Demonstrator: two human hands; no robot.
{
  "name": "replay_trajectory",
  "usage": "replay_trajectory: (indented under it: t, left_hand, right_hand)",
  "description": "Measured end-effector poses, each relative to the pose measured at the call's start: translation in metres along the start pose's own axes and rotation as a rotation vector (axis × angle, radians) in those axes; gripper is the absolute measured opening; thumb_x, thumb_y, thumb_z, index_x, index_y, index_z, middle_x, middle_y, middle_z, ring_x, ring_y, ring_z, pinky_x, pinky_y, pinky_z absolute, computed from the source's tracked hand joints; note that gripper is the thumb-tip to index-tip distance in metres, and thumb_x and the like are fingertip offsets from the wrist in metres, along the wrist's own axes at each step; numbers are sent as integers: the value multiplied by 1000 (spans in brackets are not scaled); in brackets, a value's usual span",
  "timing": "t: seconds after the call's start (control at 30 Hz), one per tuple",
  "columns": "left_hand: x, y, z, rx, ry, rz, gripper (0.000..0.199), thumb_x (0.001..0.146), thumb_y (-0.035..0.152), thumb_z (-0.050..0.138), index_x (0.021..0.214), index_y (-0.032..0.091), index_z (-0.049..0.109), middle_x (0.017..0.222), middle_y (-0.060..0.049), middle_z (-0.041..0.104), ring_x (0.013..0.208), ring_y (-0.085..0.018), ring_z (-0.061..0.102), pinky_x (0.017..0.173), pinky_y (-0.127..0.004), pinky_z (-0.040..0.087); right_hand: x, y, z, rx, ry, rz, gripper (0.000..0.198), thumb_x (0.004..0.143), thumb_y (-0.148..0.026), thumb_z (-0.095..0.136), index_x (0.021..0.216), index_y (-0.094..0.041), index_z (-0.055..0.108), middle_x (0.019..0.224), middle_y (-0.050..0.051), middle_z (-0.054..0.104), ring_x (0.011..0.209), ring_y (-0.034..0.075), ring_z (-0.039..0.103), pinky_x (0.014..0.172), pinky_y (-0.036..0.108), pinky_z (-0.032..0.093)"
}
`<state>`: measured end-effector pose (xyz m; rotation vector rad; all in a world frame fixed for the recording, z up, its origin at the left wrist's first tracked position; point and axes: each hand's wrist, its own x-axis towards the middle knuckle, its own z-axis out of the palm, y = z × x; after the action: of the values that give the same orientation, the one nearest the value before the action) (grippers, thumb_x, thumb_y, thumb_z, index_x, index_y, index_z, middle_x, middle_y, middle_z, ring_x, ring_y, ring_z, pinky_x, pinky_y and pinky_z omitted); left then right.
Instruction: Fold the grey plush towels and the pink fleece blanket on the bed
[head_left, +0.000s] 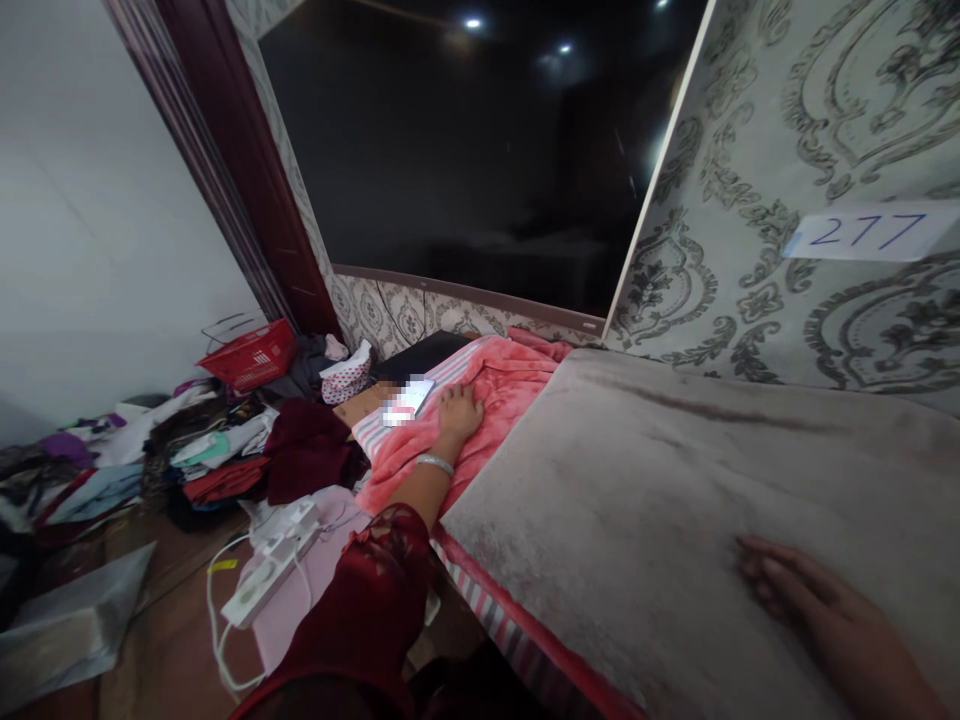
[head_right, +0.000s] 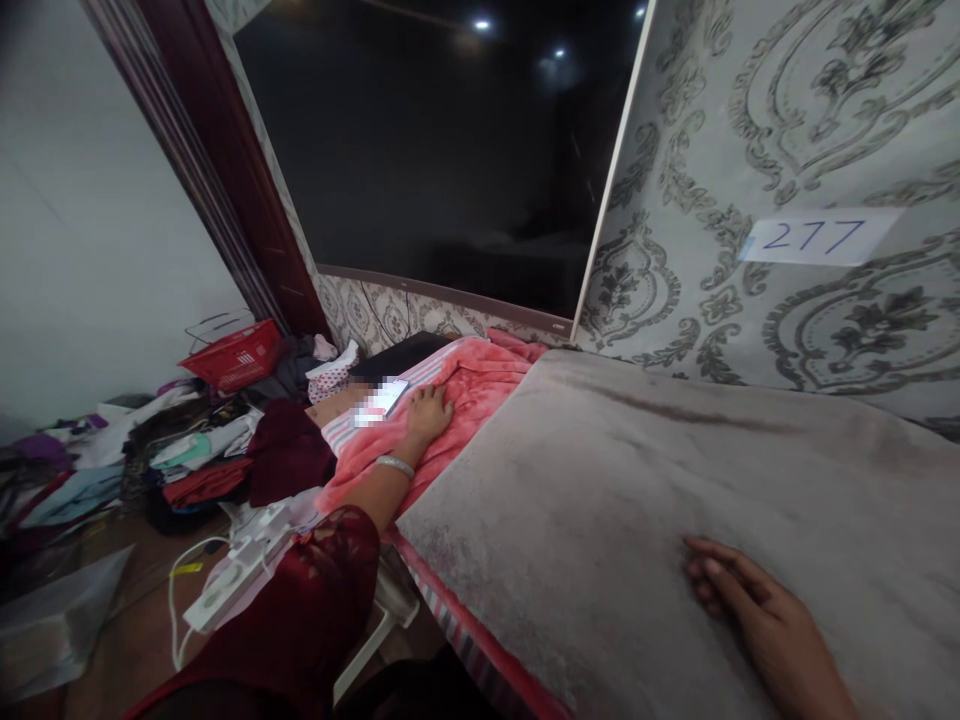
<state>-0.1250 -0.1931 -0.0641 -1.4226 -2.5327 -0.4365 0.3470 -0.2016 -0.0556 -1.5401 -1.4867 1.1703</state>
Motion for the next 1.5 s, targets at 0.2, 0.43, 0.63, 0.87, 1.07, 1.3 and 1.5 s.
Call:
replay_trajectory:
  t: [0.2,0.43,0.63,0.87,1.07,1.3,1.5]
  left_hand:
    - [1,-1,2,-3,-3,6,50,98,38,47,141,15,58,140,-20,59,125,-36,50,104,-52,39]
    - [1,0,-1,6,-8,-3,51,97,37,47,142,14,56,140,-20,59,125,-36,51,104,-51,39]
    - [-2,3,-10,30,-33,7,50,99,36,45,142,13,57,142,-20,58,129,-36,50,106,-51,39]
    - [13,6,-35,46,-134,45,51,99,34,42,142,11,57,140,-23,60,126,-38,56,104,-52,45]
    - [-29,17,-52,-75,-66,335,43,98,35,45,134,19,65,134,-14,67,131,-30,57,113,-44,44]
    - [-117,-1,-38,-261,-132,539,44,91,39,53,126,18,69,136,-16,67,129,-32,60,113,-51,46]
    - [-117,-3,-48,-339,-106,409,50,85,47,50,119,18,71,119,-15,74,113,-34,68,104,-49,52]
  right_hand:
    - [6,11,-2,90,-5,-63,51,54,-61,76,86,-22,78,77,10,75,65,23,68,57,31,58]
    - [19,35,-2,101,-5,-112,56,57,-65,77,91,-21,78,77,9,73,65,21,65,57,31,57]
    - [24,42,2,142,-18,-128,65,57,-71,78,96,-19,77,78,7,71,66,18,63,60,30,56]
    - [19,28,12,235,-23,-162,68,56,-72,79,96,-17,73,74,5,67,61,15,57,56,30,49]
    - [18,25,15,264,-44,-212,60,67,-68,72,98,-17,69,75,5,67,63,15,57,58,29,46]
    - [16,29,14,88,-18,-316,41,80,-54,62,98,-18,71,78,5,69,68,17,62,64,31,51]
    - [-41,57,-28,-405,0,-662,29,94,-36,53,107,-22,74,107,12,73,101,26,68,92,44,56]
